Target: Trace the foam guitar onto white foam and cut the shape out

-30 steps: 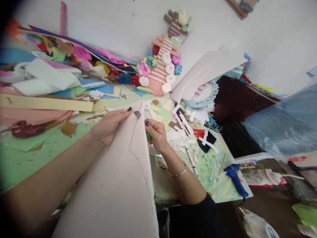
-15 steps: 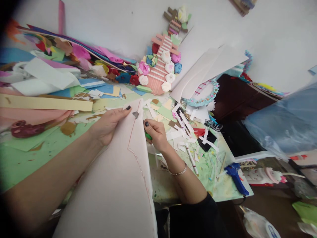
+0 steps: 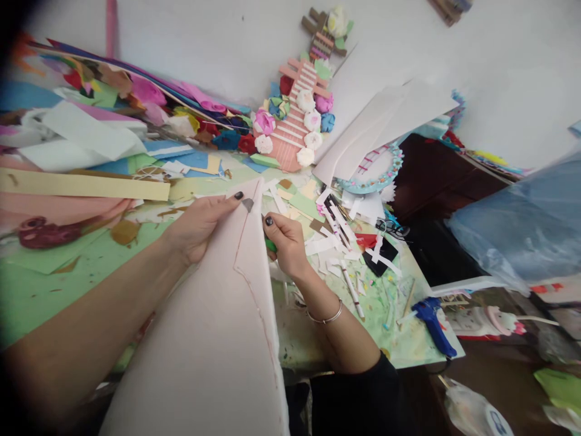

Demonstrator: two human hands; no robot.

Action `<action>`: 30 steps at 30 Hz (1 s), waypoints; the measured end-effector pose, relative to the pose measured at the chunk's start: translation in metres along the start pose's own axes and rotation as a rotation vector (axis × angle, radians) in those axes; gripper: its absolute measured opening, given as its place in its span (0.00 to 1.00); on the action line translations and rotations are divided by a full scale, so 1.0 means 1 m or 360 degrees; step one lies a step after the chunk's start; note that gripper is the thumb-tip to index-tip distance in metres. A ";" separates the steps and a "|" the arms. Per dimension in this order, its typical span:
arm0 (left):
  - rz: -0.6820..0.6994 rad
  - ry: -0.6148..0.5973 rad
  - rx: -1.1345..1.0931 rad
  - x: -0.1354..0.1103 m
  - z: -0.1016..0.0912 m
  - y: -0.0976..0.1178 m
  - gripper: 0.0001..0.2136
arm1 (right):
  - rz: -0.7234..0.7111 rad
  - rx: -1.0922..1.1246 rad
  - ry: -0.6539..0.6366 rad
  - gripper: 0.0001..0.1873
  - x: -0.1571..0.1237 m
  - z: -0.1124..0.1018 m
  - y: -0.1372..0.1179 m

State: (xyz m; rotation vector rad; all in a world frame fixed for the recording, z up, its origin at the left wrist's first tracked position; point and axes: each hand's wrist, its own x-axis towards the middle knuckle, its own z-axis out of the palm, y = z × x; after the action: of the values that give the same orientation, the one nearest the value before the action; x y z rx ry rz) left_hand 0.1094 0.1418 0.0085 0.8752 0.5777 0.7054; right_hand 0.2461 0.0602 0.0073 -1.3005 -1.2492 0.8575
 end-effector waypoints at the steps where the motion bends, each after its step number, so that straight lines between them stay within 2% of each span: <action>1: -0.0011 0.0002 -0.0001 0.000 0.000 0.000 0.09 | -0.0014 0.0012 0.0009 0.26 0.000 0.000 -0.001; 10: -0.0078 -0.0012 -0.0014 -0.001 0.001 0.002 0.09 | -0.0049 0.0066 -0.0049 0.26 0.000 -0.006 -0.008; 13: -0.0026 0.0031 -0.0028 -0.002 0.000 0.003 0.09 | -0.0031 0.0053 -0.0087 0.24 0.001 -0.008 -0.008; 20: -0.0058 -0.0016 -0.0045 0.000 0.000 0.001 0.09 | 0.0004 0.0131 -0.0306 0.19 0.002 -0.020 -0.003; 24: -0.0048 0.0016 -0.0035 -0.001 -0.001 0.002 0.09 | -0.0045 0.0080 -0.0553 0.10 0.004 -0.030 -0.002; 26: -0.0044 0.0049 -0.0032 -0.001 -0.001 0.003 0.08 | -0.0051 0.0014 -0.0636 0.10 0.006 -0.034 0.000; 28: -0.0036 0.0068 -0.0042 -0.001 -0.002 0.003 0.08 | -0.0026 -0.0038 -0.0656 0.10 0.009 -0.037 0.003; 30: -0.0031 0.0069 -0.0061 -0.001 -0.001 0.004 0.08 | -0.0017 -0.0074 -0.0576 0.12 0.010 -0.037 0.006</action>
State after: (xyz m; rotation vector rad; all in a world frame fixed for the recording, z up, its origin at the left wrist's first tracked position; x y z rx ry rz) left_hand 0.1068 0.1437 0.0110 0.8190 0.6089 0.7170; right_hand 0.2853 0.0630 0.0085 -1.2072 -1.5635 1.0952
